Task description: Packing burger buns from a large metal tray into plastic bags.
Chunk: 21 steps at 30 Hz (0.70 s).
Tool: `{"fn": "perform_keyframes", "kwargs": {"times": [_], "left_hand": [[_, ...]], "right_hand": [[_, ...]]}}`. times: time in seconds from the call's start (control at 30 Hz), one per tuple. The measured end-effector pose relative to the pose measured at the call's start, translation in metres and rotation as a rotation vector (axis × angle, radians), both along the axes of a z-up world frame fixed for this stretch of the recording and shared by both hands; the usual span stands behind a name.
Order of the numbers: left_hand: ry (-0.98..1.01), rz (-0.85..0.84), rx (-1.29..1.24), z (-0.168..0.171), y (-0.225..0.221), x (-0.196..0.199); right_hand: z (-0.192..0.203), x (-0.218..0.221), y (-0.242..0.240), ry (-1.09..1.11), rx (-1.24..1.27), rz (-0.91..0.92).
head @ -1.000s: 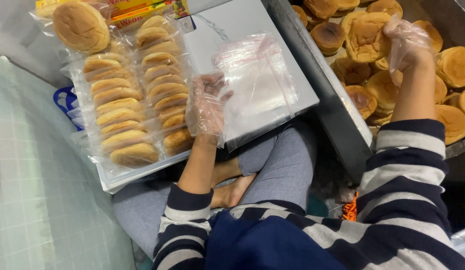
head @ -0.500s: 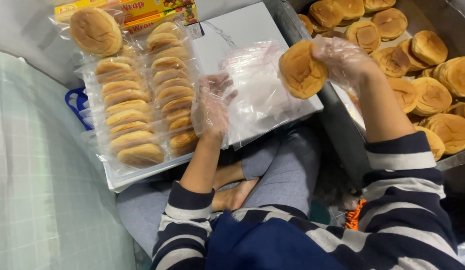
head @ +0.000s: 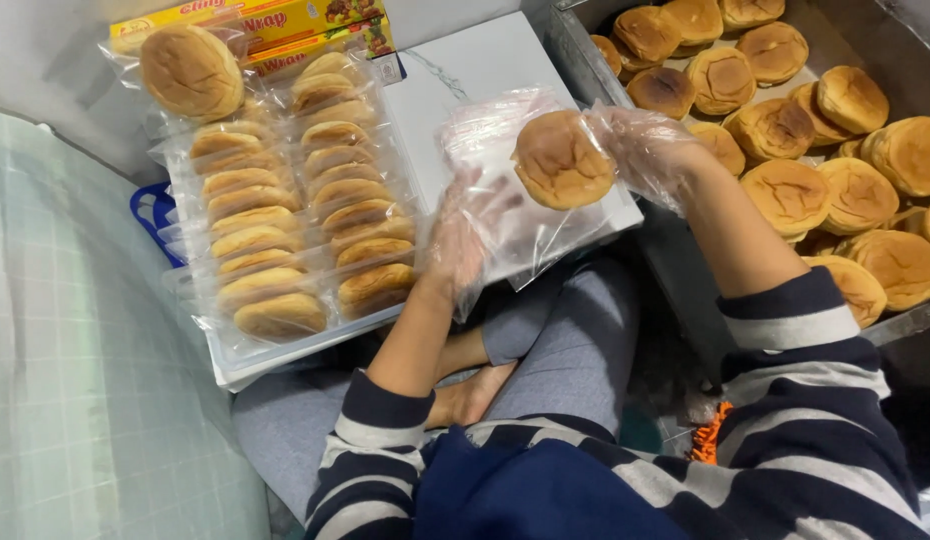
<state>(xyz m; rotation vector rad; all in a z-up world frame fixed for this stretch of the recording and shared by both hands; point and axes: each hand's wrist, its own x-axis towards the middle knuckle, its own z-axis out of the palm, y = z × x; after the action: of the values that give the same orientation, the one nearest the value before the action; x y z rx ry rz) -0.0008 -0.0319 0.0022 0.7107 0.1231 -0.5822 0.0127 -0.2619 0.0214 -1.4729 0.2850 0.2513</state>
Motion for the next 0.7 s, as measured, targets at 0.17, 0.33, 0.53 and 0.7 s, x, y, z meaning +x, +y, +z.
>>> {"fn": "perform_keyframes", "kwargs": {"times": [0.17,0.33,0.53,0.7], "left_hand": [[-0.040,-0.146,-0.012,-0.049,-0.014,0.014],[0.069,-0.081,-0.194,-0.092,-0.027,0.034],[0.082,-0.125,-0.298,-0.108,-0.023,0.040],[-0.024,-0.102,-0.210,-0.015,0.004,-0.004]], "right_hand": [[0.002,-0.009,0.008,-0.019,0.133,0.067],[-0.064,0.021,-0.023,-0.009,0.023,0.100],[0.045,-0.018,0.050,0.190,-0.542,0.192],[0.083,-0.030,0.071,0.274,-0.310,0.135]]}}
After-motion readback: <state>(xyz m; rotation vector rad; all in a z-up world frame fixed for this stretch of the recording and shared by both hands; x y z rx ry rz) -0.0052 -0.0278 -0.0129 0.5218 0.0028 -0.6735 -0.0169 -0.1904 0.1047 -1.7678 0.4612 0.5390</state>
